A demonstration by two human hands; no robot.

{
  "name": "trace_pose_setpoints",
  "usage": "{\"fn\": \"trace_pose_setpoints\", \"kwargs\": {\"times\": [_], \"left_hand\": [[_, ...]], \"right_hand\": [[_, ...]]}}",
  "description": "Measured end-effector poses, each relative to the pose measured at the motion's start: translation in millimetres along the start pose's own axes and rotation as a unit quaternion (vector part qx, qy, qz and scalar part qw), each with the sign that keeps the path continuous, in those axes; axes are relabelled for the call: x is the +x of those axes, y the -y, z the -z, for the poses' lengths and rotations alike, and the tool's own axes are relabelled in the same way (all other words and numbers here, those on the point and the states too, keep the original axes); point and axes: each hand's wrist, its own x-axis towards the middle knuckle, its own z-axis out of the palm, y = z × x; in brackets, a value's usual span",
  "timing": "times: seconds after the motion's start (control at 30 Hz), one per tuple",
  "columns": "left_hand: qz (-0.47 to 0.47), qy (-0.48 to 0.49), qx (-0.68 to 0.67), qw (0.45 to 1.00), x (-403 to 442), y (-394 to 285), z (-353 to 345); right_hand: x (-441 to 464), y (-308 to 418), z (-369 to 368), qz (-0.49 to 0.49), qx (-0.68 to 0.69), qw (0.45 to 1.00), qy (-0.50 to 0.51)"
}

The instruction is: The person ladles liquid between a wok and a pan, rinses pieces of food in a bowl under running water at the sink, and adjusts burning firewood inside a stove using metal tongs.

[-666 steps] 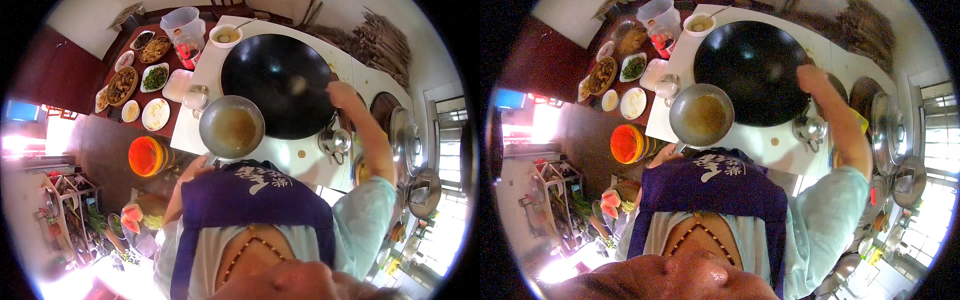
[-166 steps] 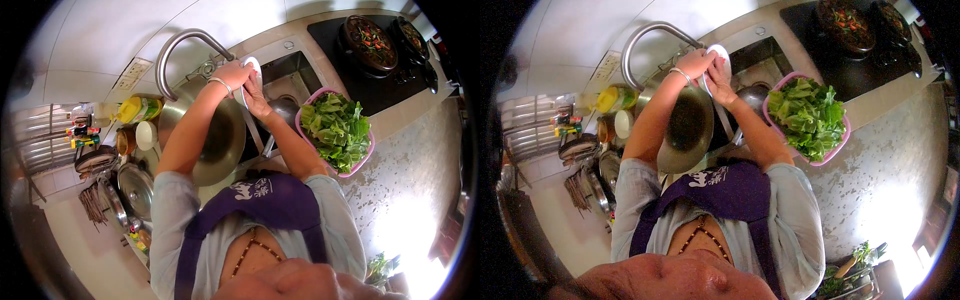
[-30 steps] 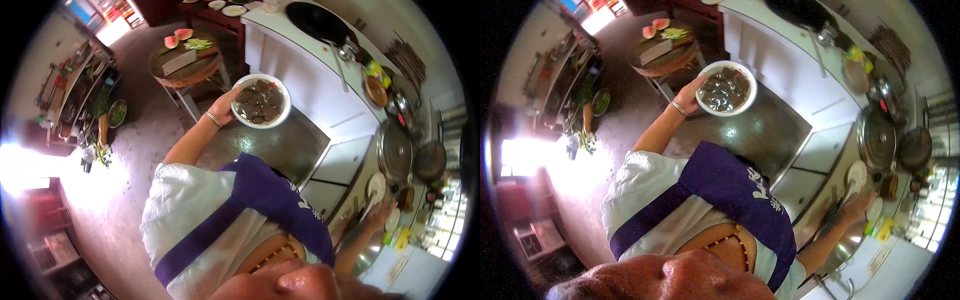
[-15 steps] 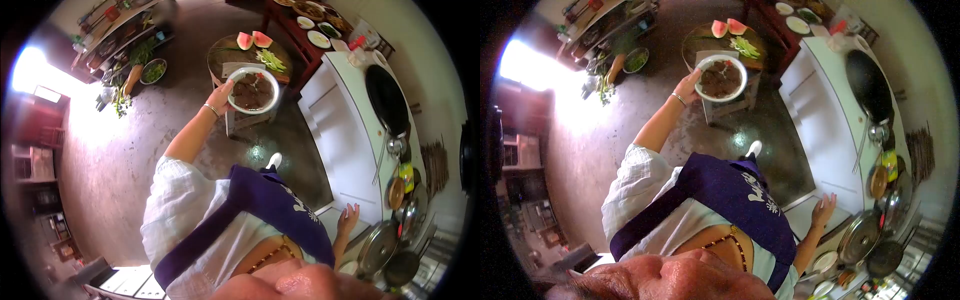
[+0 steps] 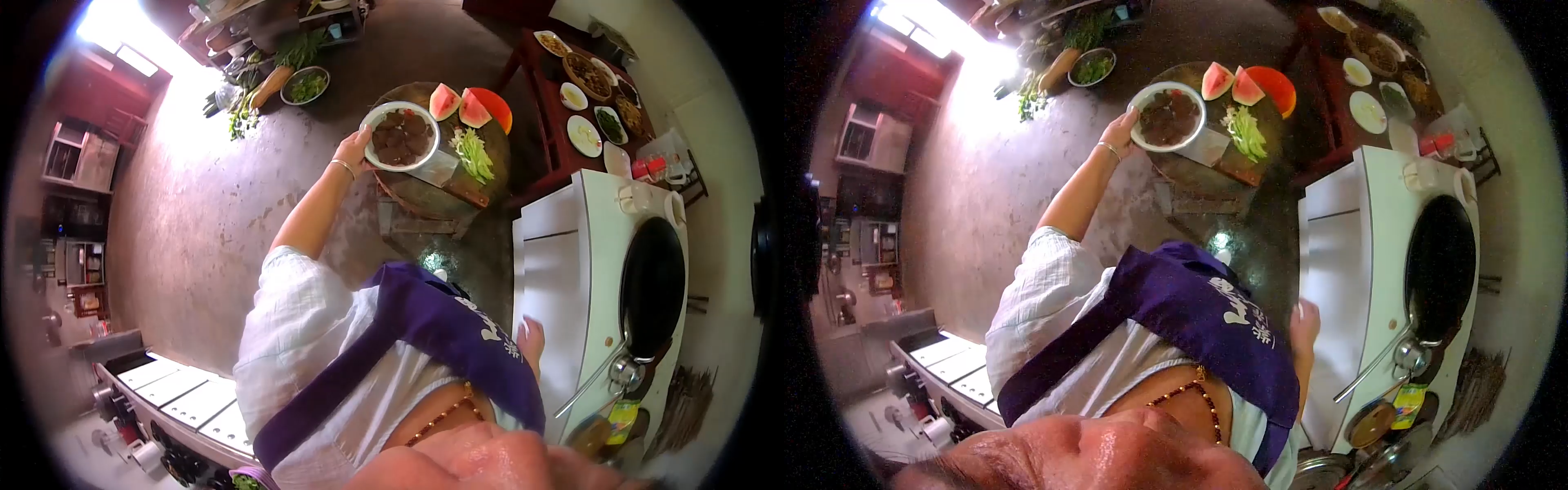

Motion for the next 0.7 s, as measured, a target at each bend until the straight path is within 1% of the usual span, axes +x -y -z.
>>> {"fn": "trace_pose_setpoints", "kwargs": {"times": [0.07,0.13,0.2,0.23,0.27,0.3,0.4,0.43,0.5,0.6,0.7], "left_hand": [[-0.011,-0.016,-0.021,1.000,21,7,2],[-0.009,-0.029,-0.009,1.000,25,5,0],[-0.008,-0.040,0.017,0.999,27,-2,0],[-0.016,-0.051,0.020,0.998,41,0,5],[-0.024,-0.062,0.025,0.997,55,6,13],[-0.033,-0.072,0.030,0.996,63,9,18],[-0.013,-0.067,0.064,0.996,67,0,24],[-0.014,-0.066,0.070,0.995,72,-2,27],[-0.014,-0.064,0.083,0.994,81,1,33],[-0.070,-0.078,0.128,0.986,99,6,38],[-0.116,-0.083,0.127,0.982,134,30,52]], "right_hand": [[56,35,-6,0.073,0.026,0.997,-0.008],[108,83,-8,0.168,0.027,0.985,-0.006],[163,139,-18,0.280,0.007,0.960,-0.003],[193,166,-29,0.337,-0.011,0.942,-0.004],[211,182,-35,0.343,-0.023,0.939,0.019],[225,195,-45,0.352,-0.024,0.936,0.016],[252,206,-72,0.325,-0.081,0.939,0.080],[259,211,-79,0.332,-0.098,0.936,0.069],[265,210,-86,0.325,-0.104,0.937,0.079],[264,210,-85,0.325,-0.087,0.936,0.098],[260,201,-75,0.328,-0.071,0.934,0.123]]}}
